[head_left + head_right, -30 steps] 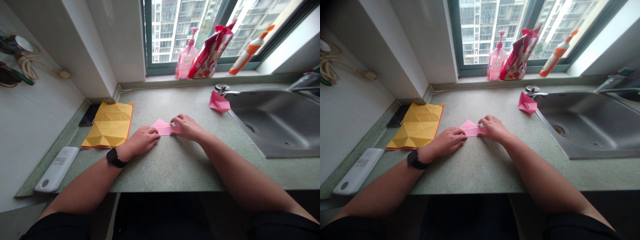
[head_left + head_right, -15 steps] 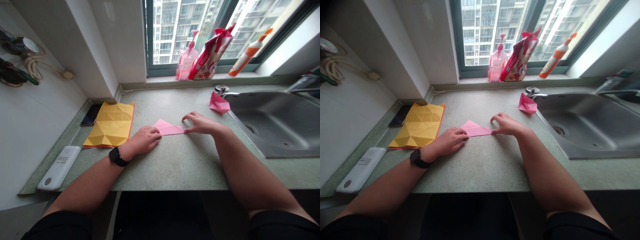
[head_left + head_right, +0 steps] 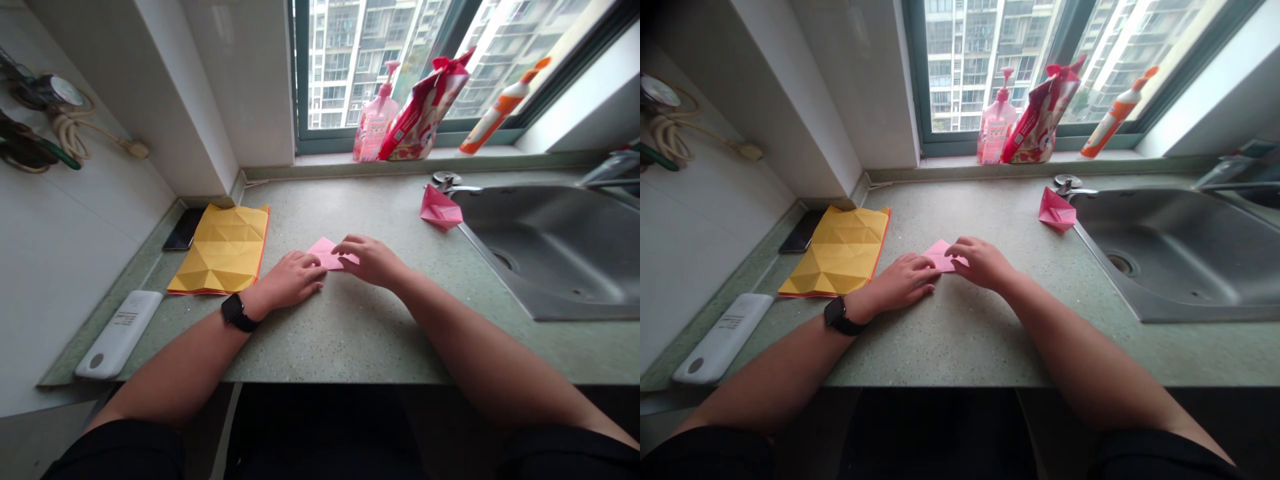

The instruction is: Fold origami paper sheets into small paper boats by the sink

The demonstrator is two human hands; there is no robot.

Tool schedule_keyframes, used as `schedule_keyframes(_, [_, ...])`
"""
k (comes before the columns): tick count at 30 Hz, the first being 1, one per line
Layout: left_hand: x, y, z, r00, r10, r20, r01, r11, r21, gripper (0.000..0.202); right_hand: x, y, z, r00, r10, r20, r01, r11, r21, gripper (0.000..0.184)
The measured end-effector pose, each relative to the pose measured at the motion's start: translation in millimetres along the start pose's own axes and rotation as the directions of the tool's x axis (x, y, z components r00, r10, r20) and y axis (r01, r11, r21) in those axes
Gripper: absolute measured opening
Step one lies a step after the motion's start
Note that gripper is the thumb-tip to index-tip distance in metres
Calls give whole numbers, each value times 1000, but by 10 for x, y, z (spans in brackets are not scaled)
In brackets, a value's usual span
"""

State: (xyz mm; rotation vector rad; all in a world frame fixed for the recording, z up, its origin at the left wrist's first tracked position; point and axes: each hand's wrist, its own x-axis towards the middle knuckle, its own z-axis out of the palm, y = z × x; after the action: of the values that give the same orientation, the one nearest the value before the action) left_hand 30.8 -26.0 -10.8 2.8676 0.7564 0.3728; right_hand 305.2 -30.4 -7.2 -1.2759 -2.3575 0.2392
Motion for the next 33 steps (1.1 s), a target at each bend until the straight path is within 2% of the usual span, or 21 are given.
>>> schedule_keyframes(3, [6, 11, 29, 1000, -13, 0, 13, 1000, 22, 35, 19, -75, 142, 995, 2, 103, -1, 1000, -5, 22])
schedule_keyframes(6, [6, 17, 45, 1000, -17, 10, 17, 999, 46, 37, 30, -77, 176, 989, 18, 145, -18, 1000, -3, 21])
schedule_keyframes(10, [-17, 3, 9, 999, -44, -19, 45, 997, 70, 33, 29, -60, 156, 989, 5, 147, -8, 1000, 22, 19])
schedule_keyframes(14, [-70, -46, -119, 995, -86, -53, 92, 990, 105, 24, 18, -56, 159, 991, 4, 134, -9, 999, 35, 17])
schedule_keyframes(19, [-129, -132, -295, 985, -169, -35, 172, 972, 157, 23, 1, -29, 179, 991, -2, 130, -4, 999, 40, 15])
schedule_keyframes(24, [-176, -207, -370, 979, -206, -1, 203, 966, 158, 23, 8, -20, 164, 989, 5, 147, -11, 999, 44, 16])
schedule_keyframes(26, [-189, -235, -385, 975, -219, -32, 221, 957, 187, 26, 14, -22, 160, 988, 9, 157, -16, 999, 44, 16])
schedule_keyframes(30, [-178, -276, -402, 963, -204, -177, 241, 946, 217, 35, 15, -27, 170, 988, 10, 153, -18, 999, 51, 15])
schedule_keyframes(33, [-147, -266, -364, 967, -130, -220, 158, 981, 115, 25, 6, -29, 180, 991, -10, 135, 3, 999, 50, 14])
